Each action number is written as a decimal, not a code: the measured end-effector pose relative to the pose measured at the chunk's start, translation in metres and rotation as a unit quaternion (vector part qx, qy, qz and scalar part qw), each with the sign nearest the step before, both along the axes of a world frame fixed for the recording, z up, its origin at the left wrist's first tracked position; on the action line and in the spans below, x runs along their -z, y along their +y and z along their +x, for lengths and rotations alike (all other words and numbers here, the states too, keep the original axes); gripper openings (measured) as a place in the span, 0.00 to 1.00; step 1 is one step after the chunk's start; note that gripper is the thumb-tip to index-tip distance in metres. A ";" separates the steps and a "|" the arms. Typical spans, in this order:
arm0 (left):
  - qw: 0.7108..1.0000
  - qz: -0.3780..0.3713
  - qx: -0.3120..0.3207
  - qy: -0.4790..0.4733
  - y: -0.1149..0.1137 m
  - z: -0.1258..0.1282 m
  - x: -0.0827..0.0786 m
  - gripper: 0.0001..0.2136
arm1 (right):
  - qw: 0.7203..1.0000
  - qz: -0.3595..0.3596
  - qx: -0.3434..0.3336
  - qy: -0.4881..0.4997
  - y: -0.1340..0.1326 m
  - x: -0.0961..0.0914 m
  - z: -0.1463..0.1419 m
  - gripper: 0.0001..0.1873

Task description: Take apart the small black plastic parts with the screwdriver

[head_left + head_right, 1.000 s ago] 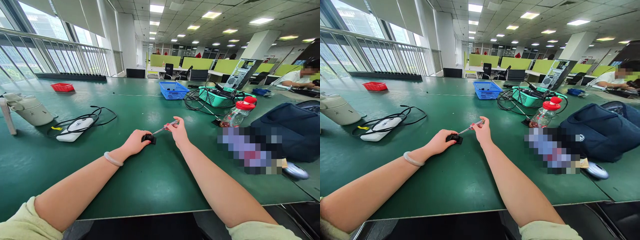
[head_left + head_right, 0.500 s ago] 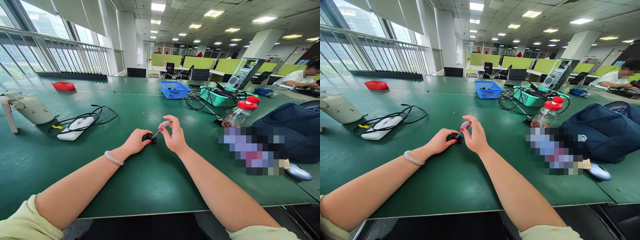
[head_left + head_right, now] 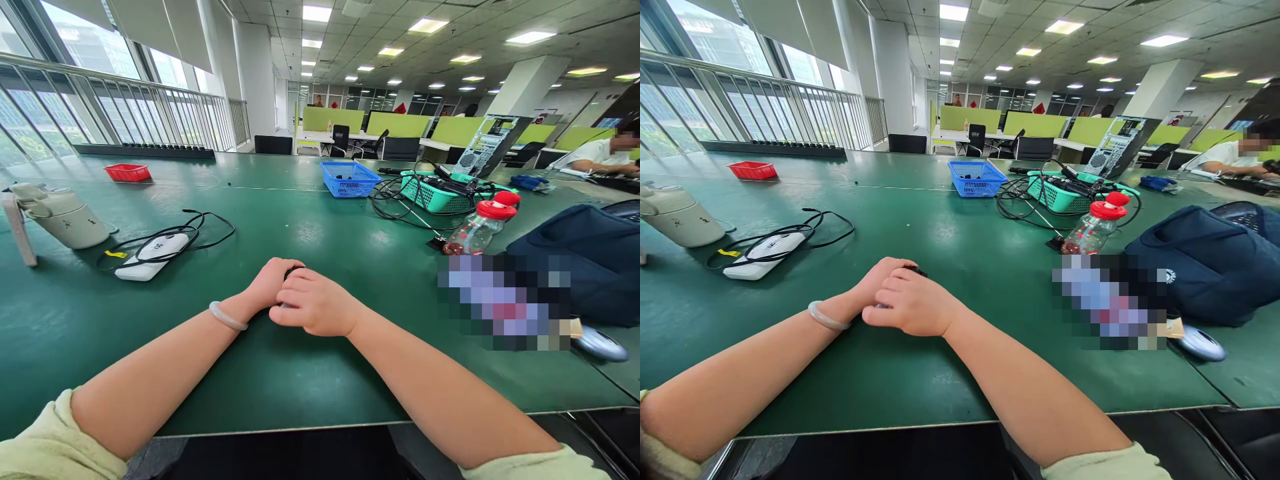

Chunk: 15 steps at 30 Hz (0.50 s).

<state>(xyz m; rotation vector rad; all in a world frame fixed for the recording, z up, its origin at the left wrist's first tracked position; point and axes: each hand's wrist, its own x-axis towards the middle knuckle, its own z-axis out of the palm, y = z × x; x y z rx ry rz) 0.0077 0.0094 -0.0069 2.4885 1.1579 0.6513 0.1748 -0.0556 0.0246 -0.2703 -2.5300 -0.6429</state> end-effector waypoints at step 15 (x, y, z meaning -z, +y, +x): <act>1.000 -0.001 -0.022 0.011 0.000 -0.001 0.000 0.18 | 0.999 -0.025 -0.035 0.020 0.002 0.006 -0.002 0.15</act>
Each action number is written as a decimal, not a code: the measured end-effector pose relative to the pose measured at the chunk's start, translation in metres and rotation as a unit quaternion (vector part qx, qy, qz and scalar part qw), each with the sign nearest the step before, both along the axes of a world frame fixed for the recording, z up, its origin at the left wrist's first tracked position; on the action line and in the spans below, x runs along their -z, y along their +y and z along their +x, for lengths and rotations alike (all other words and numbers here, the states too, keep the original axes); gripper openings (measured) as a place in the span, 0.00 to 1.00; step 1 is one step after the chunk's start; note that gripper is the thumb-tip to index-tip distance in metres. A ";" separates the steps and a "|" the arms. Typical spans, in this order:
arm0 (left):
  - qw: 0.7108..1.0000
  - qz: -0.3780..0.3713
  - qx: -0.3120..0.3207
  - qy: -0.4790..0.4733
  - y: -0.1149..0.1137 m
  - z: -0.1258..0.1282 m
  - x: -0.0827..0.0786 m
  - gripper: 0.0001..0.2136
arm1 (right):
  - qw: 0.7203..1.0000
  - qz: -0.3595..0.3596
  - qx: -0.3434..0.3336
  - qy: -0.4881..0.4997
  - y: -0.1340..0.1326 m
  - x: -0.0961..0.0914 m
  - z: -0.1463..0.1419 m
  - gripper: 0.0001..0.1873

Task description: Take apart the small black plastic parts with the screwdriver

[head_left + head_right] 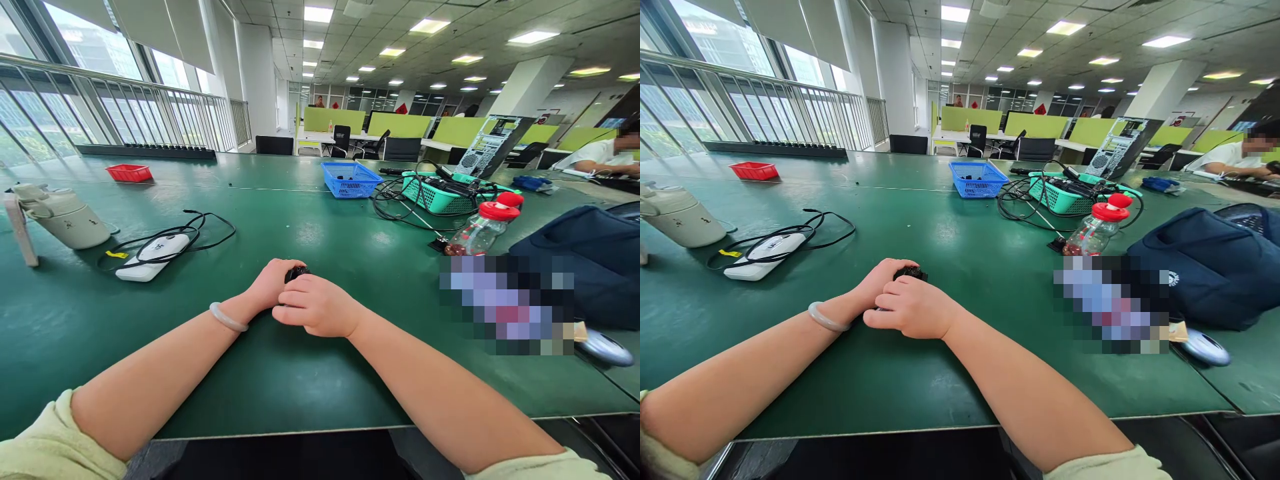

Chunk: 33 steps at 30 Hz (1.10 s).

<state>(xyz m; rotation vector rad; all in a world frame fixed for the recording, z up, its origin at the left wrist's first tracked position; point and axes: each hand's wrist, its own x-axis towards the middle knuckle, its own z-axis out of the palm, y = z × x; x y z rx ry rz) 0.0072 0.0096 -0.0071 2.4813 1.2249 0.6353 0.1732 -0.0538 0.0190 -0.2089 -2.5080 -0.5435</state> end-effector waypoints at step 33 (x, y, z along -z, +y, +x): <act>0.999 -0.026 0.034 0.010 -0.010 -0.002 -0.012 0.21 | 0.828 -0.393 0.110 0.385 0.026 0.009 0.029 0.15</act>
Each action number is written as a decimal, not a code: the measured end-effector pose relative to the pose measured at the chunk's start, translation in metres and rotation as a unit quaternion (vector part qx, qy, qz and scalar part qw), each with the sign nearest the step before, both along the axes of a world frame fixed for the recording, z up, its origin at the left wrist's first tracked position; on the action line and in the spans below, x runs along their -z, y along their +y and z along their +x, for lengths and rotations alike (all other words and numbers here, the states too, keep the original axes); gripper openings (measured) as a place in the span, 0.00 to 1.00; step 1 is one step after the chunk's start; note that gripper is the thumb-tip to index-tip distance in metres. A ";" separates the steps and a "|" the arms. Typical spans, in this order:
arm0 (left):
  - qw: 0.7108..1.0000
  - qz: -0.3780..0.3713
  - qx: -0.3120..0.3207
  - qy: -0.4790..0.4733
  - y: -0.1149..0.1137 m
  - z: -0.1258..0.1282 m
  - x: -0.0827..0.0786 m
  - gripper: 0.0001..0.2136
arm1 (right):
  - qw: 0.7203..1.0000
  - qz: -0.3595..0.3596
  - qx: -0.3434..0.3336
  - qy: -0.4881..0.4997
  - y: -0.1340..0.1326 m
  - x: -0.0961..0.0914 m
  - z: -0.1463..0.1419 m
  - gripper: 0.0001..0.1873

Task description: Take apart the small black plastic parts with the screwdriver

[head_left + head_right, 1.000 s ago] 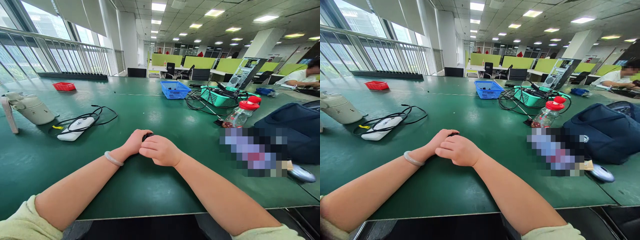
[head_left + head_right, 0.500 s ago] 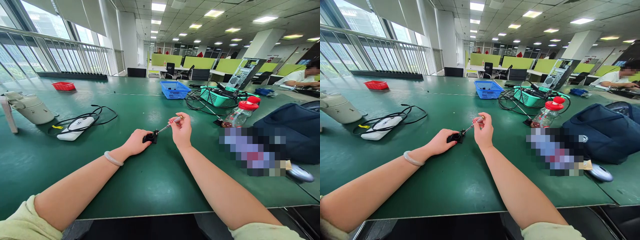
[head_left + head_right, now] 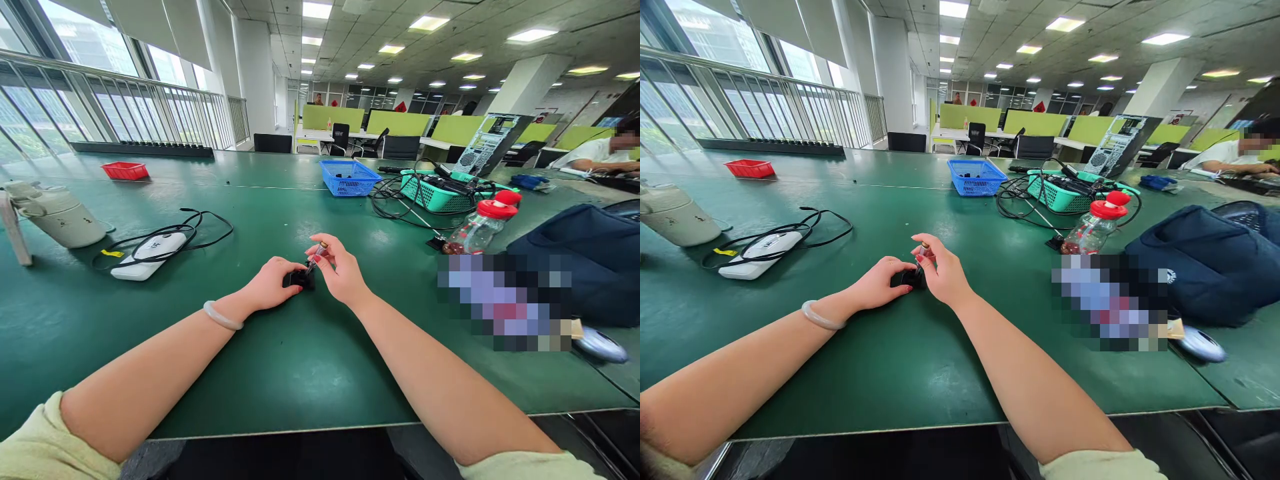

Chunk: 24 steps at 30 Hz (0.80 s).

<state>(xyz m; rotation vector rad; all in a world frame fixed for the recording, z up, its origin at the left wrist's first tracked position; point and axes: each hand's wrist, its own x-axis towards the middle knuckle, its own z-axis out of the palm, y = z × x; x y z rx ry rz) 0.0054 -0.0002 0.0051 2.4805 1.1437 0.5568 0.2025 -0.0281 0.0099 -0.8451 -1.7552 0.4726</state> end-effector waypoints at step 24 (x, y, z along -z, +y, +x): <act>1.000 -0.007 0.017 0.020 0.011 -0.014 0.004 0.21 | 0.993 -0.037 0.090 0.060 0.011 0.004 0.006 0.13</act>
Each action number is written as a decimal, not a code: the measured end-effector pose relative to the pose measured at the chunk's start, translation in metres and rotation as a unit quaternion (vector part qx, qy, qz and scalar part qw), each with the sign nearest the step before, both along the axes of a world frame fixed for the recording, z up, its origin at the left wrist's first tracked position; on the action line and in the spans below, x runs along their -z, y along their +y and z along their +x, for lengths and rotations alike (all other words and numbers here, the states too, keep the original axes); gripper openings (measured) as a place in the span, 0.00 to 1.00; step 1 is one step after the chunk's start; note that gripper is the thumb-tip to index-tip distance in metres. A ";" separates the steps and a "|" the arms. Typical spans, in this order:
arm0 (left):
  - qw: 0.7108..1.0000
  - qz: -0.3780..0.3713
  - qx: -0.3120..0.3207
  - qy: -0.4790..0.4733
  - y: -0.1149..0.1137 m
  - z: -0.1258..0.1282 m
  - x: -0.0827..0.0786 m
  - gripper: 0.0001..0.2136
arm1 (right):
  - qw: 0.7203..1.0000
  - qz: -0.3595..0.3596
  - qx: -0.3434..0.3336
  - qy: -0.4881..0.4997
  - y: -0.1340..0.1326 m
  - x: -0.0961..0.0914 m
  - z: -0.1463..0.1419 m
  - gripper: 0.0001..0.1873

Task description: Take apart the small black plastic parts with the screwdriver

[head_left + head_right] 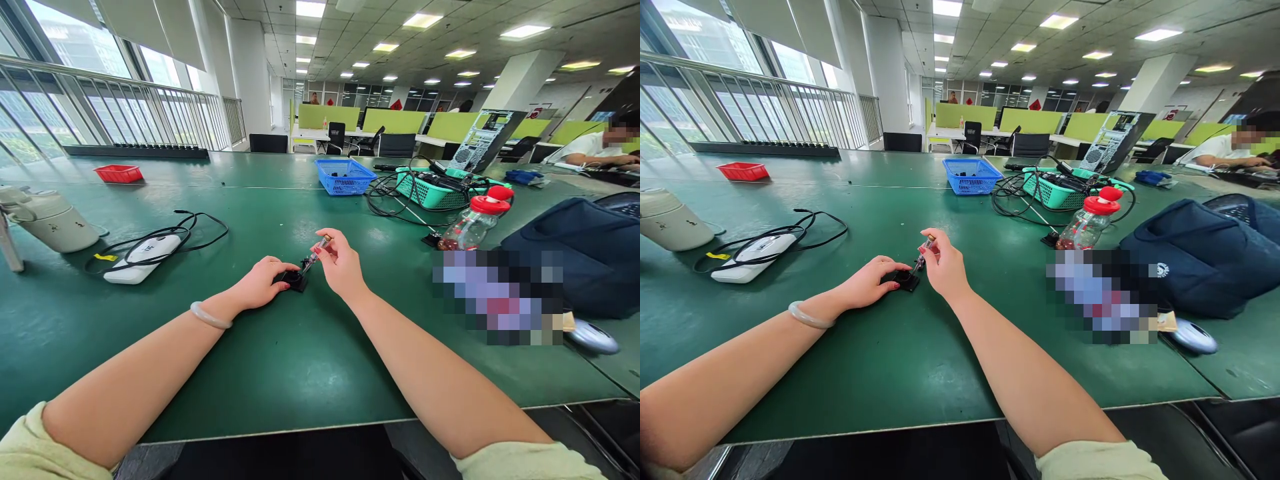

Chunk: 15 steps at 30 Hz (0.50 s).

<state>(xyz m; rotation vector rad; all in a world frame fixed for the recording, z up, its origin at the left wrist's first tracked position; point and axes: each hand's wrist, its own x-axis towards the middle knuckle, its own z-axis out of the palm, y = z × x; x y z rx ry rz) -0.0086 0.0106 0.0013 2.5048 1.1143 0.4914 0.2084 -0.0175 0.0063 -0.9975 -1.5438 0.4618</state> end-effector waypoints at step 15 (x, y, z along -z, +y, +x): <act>1.000 0.007 0.002 -0.004 -0.005 0.001 -0.005 0.22 | 0.997 0.047 0.010 -0.066 -0.015 -0.010 -0.007 0.12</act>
